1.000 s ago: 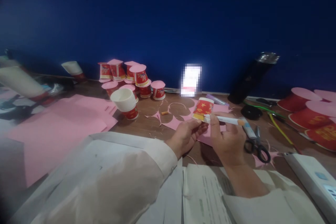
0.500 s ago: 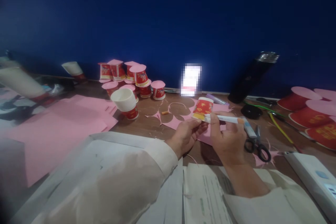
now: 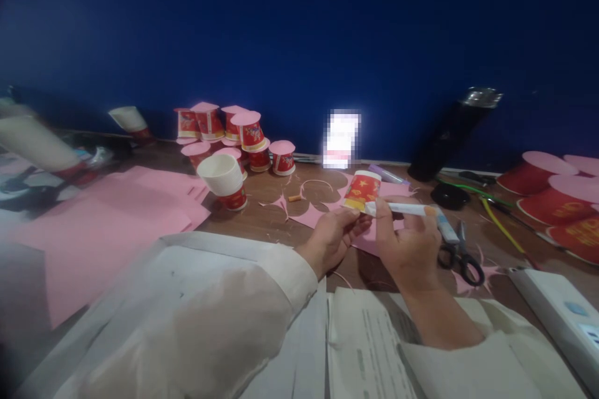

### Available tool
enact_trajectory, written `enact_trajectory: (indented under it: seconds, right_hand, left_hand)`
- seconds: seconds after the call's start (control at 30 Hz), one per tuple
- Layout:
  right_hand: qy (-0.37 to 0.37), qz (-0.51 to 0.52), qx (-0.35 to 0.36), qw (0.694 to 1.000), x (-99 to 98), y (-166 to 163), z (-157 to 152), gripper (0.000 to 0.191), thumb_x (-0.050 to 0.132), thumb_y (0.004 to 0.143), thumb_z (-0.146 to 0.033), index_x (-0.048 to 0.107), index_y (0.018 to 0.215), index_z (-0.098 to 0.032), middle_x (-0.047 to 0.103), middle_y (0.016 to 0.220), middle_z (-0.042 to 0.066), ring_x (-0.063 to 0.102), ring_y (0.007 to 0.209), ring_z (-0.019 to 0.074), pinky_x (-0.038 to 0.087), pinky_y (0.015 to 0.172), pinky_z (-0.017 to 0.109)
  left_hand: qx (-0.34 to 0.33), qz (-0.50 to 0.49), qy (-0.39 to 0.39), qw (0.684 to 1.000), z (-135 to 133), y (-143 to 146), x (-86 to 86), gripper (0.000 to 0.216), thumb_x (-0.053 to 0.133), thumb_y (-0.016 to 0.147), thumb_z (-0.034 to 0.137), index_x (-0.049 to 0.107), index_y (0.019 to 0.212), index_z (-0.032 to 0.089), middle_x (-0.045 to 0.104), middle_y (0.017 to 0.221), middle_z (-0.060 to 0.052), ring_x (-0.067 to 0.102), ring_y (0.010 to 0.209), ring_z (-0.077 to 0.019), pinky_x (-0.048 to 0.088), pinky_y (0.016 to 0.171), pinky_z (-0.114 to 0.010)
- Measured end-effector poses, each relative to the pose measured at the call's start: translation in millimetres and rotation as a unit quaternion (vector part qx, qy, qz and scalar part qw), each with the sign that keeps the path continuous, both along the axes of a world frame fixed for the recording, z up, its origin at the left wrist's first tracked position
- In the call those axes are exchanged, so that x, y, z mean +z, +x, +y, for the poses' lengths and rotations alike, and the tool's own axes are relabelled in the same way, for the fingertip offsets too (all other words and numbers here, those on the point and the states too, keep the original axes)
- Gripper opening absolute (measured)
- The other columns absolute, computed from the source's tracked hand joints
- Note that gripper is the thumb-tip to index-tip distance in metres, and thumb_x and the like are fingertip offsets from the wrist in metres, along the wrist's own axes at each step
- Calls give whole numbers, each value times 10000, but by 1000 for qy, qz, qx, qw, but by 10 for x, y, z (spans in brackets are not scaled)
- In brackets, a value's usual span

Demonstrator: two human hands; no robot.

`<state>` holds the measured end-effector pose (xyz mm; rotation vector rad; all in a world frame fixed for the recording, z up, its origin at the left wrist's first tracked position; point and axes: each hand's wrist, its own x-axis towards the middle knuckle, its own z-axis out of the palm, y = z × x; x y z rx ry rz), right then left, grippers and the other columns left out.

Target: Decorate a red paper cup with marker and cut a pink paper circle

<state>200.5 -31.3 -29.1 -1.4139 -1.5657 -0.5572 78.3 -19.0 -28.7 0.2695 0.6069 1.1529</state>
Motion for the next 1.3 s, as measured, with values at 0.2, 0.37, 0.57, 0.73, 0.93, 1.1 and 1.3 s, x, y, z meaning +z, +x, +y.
enact_trajectory:
  seconds: [0.2,0.37,0.57,0.73,0.93,1.1,1.3]
  right_hand:
    - [-17,10,-2,1000,2,-13,-3,292,543,952,-424,704,883,-190,753,842,101,686,818,268,513,780,391]
    - [-26,12,3,1000,7,-20,-8,341,518,957,-451,701,862,-179,740,818,124,668,783,275,501,768,411]
    - [-33,11,-3,999,-10,-16,-6,361,504,953,-473,701,876,-181,733,811,123,668,778,286,492,741,408]
    - [-30,-2,-6,1000,-34,-1,5,390,487,956,-487,706,854,-181,732,770,115,675,762,283,490,718,392]
    - [-20,-16,-5,1000,-35,9,13,420,488,965,-491,719,845,-162,738,736,117,687,728,281,487,679,376]
    - [-22,-15,-2,1000,-51,22,27,395,507,961,-479,721,854,-164,742,750,125,694,744,287,497,681,379]
    - [-17,37,25,999,4,-6,-32,317,553,947,-444,712,873,-181,748,818,111,695,796,263,522,772,391]
  left_hand:
    - [5,1,4,1000,8,11,-28,168,587,805,6,698,699,76,658,706,-63,645,664,-124,533,976,-349]
    - [9,1,7,1000,22,17,-55,151,600,804,18,704,713,78,652,716,-63,651,691,-129,517,999,-349]
    - [10,-6,14,1000,33,17,-68,154,600,793,14,691,688,82,650,709,-57,631,651,-114,532,965,-342]
    - [22,-5,15,1000,31,22,-76,117,630,771,20,681,693,90,649,695,-45,619,635,-107,544,927,-331]
    - [23,3,19,1000,40,27,-94,55,708,732,59,680,701,95,660,709,-49,632,656,-124,541,938,-357]
    - [22,-2,17,1000,34,25,-68,122,612,767,26,678,687,90,661,687,-51,626,632,-104,550,908,-307]
    - [17,2,11,1000,29,11,-55,125,605,786,23,675,707,91,658,703,-51,631,654,-102,557,856,-267]
